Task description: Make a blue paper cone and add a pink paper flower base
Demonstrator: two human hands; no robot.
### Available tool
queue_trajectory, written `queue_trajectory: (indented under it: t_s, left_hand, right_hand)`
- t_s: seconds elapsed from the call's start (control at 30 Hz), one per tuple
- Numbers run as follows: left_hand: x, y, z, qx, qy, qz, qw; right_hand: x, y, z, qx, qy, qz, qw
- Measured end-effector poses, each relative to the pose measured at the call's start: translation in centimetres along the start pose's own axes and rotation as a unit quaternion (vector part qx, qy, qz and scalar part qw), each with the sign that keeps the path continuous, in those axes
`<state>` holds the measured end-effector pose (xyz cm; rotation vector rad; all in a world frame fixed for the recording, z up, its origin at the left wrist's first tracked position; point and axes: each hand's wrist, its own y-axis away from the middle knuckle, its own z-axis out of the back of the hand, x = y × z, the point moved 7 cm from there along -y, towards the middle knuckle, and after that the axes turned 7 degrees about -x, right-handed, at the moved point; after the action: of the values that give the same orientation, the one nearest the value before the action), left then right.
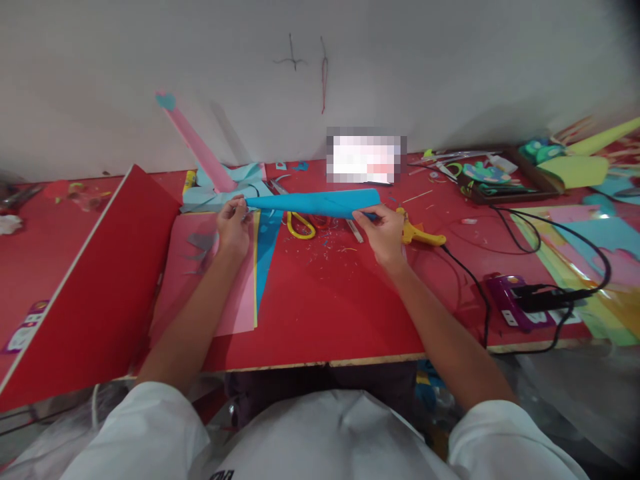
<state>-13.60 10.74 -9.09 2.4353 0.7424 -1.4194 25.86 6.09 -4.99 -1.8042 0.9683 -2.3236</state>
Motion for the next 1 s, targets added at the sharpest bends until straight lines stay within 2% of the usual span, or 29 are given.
queue_trajectory:
  t_s: [0.23,0.37,0.47,0.7,1.0]
  left_hand:
    - [0.0,-0.1,0.0,0.002,-0.011,0.005,1.0]
    - [-0.1,0.1,-0.1,-0.003,-0.007,0.012,1.0]
    - [-0.2,0.2,0.0,-0.015,0.0,0.017,1.0]
    - [0.0,-0.1,0.4,-0.016,0.017,0.02,1.0]
    - [0.5,-0.7,0.8,0.01,0.008,-0.003,1.0]
  right_hand:
    - [-0.6,0.3,0.0,0.006,-0.046,-0.043,0.998]
    - [-0.5,0.2,-0.1,0.018,-0.046,-0.029,0.998]
    - [0.2,0.0,0.2,0.001,-0.063,-0.015,0.998]
    - [0.6,0.0,0.9,-0.056,-0.102,-0.028,0.993]
    - [1.3,-0.1,0.8,-0.05,-0.162,-0.041,0.985]
